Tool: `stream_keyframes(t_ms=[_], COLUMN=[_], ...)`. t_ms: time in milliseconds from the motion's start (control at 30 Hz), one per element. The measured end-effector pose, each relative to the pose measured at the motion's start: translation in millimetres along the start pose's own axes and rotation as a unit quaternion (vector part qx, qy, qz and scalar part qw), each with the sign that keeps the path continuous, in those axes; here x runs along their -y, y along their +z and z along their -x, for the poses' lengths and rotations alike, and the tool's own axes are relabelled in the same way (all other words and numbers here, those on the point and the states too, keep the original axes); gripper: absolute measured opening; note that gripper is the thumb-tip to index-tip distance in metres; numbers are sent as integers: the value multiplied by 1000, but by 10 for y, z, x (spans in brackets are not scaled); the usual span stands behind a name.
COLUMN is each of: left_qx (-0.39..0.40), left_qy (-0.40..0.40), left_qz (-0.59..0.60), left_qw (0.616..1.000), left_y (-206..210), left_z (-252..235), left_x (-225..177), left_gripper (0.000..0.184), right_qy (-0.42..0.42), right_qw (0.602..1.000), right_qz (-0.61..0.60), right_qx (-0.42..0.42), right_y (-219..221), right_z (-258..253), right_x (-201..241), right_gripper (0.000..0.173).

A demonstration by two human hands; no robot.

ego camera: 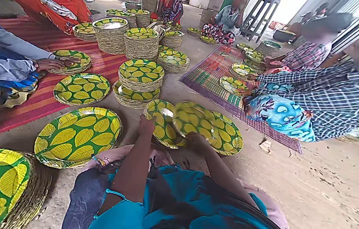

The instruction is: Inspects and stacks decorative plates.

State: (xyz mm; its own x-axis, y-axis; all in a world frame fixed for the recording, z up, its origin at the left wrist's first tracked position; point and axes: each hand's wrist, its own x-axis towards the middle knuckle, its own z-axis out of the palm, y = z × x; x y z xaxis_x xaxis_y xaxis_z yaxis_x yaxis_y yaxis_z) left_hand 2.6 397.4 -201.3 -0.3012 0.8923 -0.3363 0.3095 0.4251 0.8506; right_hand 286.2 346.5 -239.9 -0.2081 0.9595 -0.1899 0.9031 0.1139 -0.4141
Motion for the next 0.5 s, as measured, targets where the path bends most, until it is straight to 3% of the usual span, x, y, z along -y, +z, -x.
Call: stream_keyframes(t_ms=[67,100,133,233,333,400,500], left_qx=[-4,-4,-2,10,-1,-13,-8], left_qy=[-7,-16,-24,-39,-29,-19,-13], left_qz=[7,-10,-41,-74,-44,-16,-31], left_qw=[1000,1000,999,996,999,1000,999], left_y=[12,7,6,-15,13,57,43], left_z=[-13,-16,-22,14,-3,-54,3], left_x=[10,9,5,-42,-20,22,-23], left_gripper=[90,85,77,67,67,71,78], right_qy=[-88,-68,-14,196,317,327,300], right_qw=[995,998,999,976,942,937,950], right_qz=[-23,-1,27,88,110,121,83], right_qx=[39,16,-21,-29,5,13,-14], right_y=[37,39,44,46,120,68,-37], right_z=[-46,-27,-7,45,72,84,71], right_x=[-9,19,29,-60,-257,-226,-81], right_gripper=[40,41,44,82,93,85,54])
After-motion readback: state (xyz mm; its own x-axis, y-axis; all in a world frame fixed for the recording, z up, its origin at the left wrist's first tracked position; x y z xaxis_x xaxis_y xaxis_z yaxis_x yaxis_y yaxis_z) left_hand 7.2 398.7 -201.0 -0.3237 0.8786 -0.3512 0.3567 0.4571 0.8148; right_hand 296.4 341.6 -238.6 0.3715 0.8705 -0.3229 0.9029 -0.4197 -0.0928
